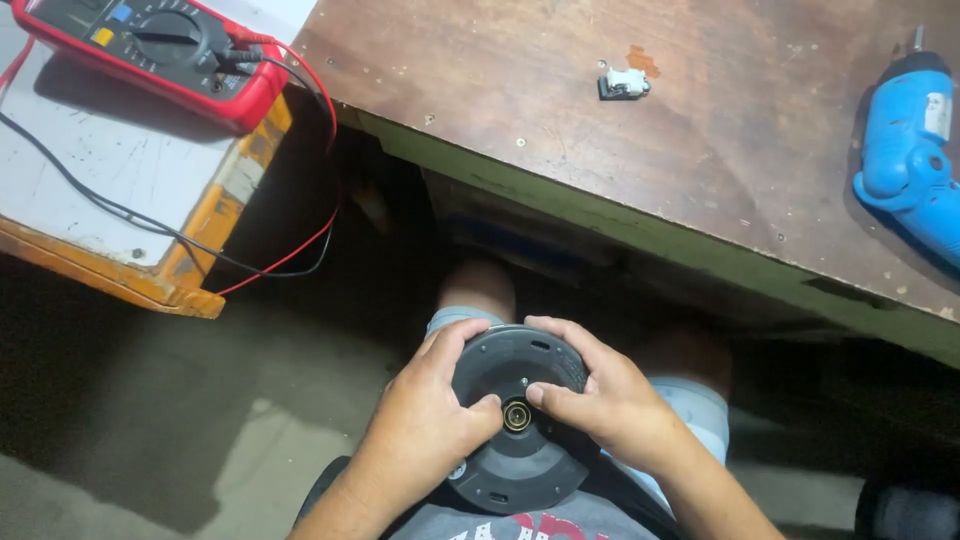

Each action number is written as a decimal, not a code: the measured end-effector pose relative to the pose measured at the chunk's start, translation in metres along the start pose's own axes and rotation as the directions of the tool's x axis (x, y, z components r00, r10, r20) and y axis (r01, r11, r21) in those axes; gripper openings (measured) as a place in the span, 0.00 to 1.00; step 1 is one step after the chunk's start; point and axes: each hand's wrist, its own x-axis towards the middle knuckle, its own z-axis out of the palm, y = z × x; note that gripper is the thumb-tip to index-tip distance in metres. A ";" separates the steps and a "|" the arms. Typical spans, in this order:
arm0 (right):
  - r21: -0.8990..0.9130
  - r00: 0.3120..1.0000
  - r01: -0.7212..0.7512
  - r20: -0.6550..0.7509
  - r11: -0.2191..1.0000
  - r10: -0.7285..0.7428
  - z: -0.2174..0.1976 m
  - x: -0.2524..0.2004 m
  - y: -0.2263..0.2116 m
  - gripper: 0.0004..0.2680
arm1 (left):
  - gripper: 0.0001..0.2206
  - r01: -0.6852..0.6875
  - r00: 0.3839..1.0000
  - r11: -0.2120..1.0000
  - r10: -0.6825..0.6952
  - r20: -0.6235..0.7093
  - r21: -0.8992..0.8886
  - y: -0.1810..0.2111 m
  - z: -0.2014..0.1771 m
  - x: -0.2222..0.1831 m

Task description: The person is using an electric screwdriver to work on the base assembly of an electric kettle at a repair bench.

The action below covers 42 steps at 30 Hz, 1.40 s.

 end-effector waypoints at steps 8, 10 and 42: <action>0.001 0.999 0.030 -0.039 1.000 -0.030 0.006 -0.001 0.006 0.28 | 0.35 -0.052 0.997 0.996 0.056 -0.044 0.078 -0.008 0.008 0.000; 0.015 0.997 0.028 -0.068 0.999 -0.027 0.000 0.000 -0.003 0.27 | 0.34 -0.058 0.997 0.996 0.061 -0.047 0.071 -0.005 0.008 0.006; 0.387 0.796 0.159 -0.594 0.908 0.114 -0.026 -0.065 0.107 0.30 | 0.11 -0.730 -0.062 -0.116 0.993 0.104 0.673 -0.010 0.053 -0.076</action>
